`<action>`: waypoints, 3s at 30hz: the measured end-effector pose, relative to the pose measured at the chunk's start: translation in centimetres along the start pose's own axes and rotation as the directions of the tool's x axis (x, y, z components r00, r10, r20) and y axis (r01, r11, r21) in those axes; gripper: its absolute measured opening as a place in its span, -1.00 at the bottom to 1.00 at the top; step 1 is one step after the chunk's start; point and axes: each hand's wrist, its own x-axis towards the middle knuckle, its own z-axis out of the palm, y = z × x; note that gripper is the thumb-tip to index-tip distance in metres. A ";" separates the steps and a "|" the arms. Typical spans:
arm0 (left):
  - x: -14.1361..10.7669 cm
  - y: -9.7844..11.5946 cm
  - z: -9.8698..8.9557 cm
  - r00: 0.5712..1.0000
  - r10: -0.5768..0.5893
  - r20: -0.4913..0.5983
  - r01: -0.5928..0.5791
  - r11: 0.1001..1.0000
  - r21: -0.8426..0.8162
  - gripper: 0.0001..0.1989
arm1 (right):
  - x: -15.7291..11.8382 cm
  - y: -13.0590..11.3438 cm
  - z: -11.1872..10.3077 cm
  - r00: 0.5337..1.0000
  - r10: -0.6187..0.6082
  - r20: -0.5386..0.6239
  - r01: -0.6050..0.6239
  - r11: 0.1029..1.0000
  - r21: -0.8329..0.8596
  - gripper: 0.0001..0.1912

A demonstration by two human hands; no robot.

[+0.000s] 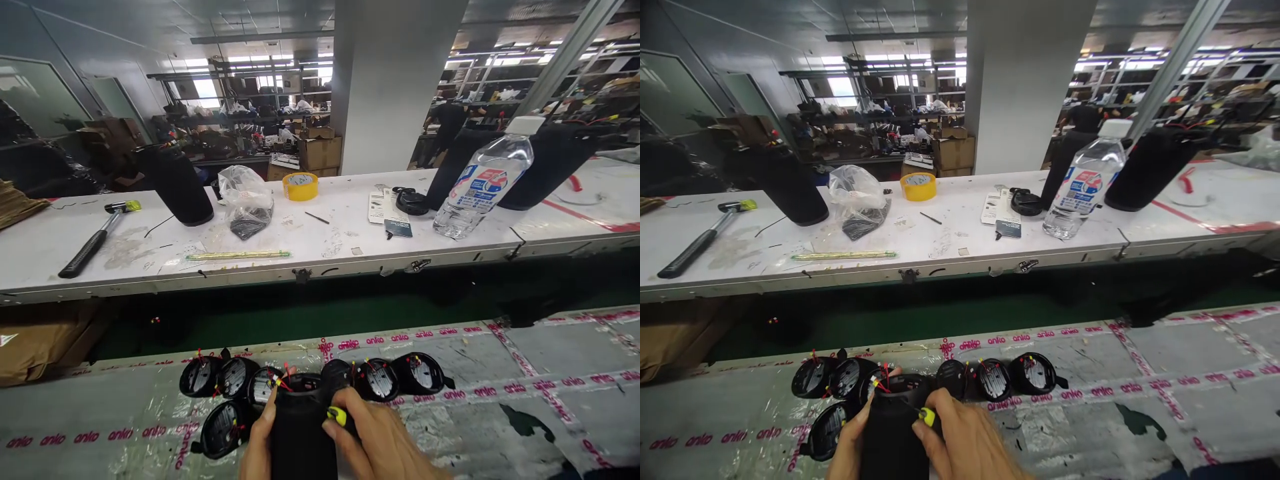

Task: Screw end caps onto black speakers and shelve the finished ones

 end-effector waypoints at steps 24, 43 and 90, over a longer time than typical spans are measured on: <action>-1.5 1.8 2.2 0.981 0.050 0.188 -0.073 0.990 0.121 -0.27 | -0.7 0.4 -3.2 0.923 -0.367 0.114 0.348 0.671 -0.655 -0.70; -1.4 -0.5 1.2 0.991 0.128 0.036 -0.130 0.871 0.473 -0.02 | -1.7 -0.6 -2.1 0.939 -0.276 0.207 0.317 0.452 -0.834 -0.55; -1.8 0.6 2.3 0.993 0.115 -0.019 -0.093 0.886 0.453 -0.10 | 0.0 0.1 -3.1 0.914 -0.308 0.263 0.401 0.599 -0.693 -0.82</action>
